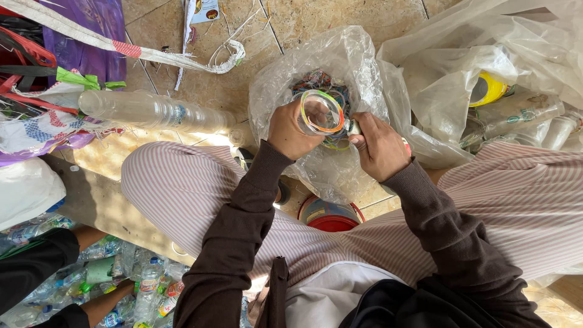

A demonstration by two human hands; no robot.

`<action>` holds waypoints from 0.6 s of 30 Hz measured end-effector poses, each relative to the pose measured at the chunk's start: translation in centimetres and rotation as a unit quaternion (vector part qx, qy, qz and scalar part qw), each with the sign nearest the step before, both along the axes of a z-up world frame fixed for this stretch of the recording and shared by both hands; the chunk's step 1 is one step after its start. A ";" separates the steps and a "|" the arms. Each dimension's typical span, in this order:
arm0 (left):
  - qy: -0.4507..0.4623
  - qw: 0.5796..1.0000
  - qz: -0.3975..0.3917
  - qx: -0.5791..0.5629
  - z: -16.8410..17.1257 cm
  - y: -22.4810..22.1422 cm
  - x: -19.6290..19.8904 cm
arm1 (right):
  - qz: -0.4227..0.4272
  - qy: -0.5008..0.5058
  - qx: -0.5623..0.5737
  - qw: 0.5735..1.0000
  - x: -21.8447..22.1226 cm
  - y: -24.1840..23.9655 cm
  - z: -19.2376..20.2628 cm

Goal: The person sits on the floor and uses a utility knife to cut plastic rings from the necks of plastic bottles. They pick up bottles, slice the rings, and place the cut pieces into a plastic bag.

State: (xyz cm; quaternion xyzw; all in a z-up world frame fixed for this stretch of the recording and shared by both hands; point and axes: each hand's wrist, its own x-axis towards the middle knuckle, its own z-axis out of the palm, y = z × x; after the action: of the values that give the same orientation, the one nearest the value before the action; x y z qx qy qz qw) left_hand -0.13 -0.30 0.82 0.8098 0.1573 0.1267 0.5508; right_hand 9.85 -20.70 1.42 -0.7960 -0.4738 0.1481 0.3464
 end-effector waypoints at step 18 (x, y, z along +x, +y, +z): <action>0.005 0.983 -0.151 -0.102 1.4 1.0 -0.1 | 0.031 0.035 0.011 0.999 0.5 -0.2 -0.2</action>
State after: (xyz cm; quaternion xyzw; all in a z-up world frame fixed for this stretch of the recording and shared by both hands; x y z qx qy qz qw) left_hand -0.28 0.67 2.22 0.7647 0.0482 0.0218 0.6422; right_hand 10.32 -20.87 1.20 -0.7713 -0.4875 0.1810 0.3669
